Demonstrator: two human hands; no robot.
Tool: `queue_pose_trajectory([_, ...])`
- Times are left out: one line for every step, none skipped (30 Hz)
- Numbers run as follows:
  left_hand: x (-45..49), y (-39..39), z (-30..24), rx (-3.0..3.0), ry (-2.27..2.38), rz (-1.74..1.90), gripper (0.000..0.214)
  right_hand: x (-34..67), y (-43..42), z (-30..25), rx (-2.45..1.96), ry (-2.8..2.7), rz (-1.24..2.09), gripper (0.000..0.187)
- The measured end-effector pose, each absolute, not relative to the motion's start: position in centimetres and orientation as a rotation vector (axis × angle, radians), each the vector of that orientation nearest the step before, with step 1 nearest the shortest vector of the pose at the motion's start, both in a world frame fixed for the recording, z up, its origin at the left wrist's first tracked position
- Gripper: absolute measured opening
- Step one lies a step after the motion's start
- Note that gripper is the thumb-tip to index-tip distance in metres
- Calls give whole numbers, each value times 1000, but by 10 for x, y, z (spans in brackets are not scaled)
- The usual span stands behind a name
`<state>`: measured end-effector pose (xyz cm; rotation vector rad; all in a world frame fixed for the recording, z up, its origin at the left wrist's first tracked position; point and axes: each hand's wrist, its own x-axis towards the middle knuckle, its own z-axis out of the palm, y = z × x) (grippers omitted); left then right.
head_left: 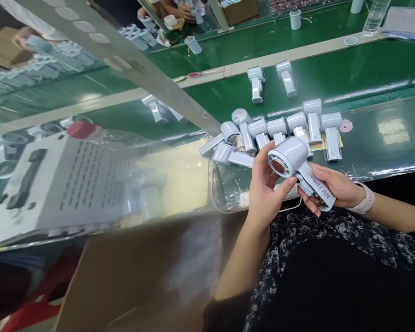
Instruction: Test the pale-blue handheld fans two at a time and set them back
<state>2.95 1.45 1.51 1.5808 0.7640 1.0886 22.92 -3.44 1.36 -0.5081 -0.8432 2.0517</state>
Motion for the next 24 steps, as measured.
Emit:
queue_pose_trajectory([30,14,14,1584,757,1104,78,229,-35,12,-527,-847,2035,48])
queue_pose_trajectory([31,14,13,1589,750,1119,78,229,-36,10,-551,-856,2019,47])
queue_pose_trajectory([31,13,13,1597,744,1132,78,229,-36,9,-577,-869,1999,47])
queue_pose_trajectory([32,12,13,1609,739,1143,77,229,-36,8,-610,-889,1978,47])
queue_pose_trajectory([32,12,14,1627,734,1152,77,229,-35,8,-645,-919,1952,47])
queue_pose_trajectory([33,12,14,1653,728,1158,77,230,-34,9,-677,-966,1921,49])
queue_pose_trajectory([34,12,14,1688,727,1160,77,233,-33,12,-720,-1039,1872,50])
queue_pose_trajectory([34,13,13,1732,739,1160,79,237,-31,16,-787,-1145,1789,51])
queue_pose_trajectory([35,14,10,1784,762,1161,81,245,-30,22,-882,-1274,1654,52])
queue_pose_trajectory([35,15,5,1844,790,1166,83,255,-29,29,-1009,-1405,1459,53])
queue_pose_trajectory([35,17,-2,1907,819,1179,84,267,-30,36,-1156,-1513,1207,53])
queue_pose_trajectory([35,18,-11,1968,851,1201,82,282,-30,43,-1311,-1573,912,54])
queue_pose_trajectory([35,19,-22,2018,883,1230,75,298,-32,48,-1457,-1572,604,55])
queue_pose_trajectory([35,20,-33,2054,920,1259,66,315,-34,51,-1583,-1531,302,57])
queue_pose_trajectory([35,21,-43,2075,967,1277,54,332,-37,50,-1696,-1480,43,60])
queue_pose_trajectory([35,21,-52,2083,1020,1284,43,348,-39,46,-1803,-1441,-156,62])
queue_pose_trajectory([35,20,-60,2081,1067,1282,34,362,-41,40,-1919,-1434,-286,63])
queue_pose_trajectory([34,20,-65,2075,1095,1276,28,375,-42,31,-2053,-1469,-326,62])
queue_pose_trajectory([34,20,-68,2071,1108,1268,25,387,-43,22,-2195,-1514,-313,60])
queue_pose_trajectory([34,20,-69,2063,1119,1257,24,396,-42,12,-2335,-1570,-259,58])
queue_pose_trajectory([33,21,-69,2051,1126,1248,24,403,-40,4,-2445,-1601,-218,56])
queue_pose_trajectory([33,22,-68,2035,1135,1240,24,409,-38,-3,-2520,-1623,-197,55])
queue_pose_trajectory([32,22,-67,2018,1151,1227,25,414,-36,-8,-2557,-1642,-187,55])
queue_pose_trajectory([31,23,-66,2001,1169,1213,25,418,-33,-11,-2564,-1652,-190,54])
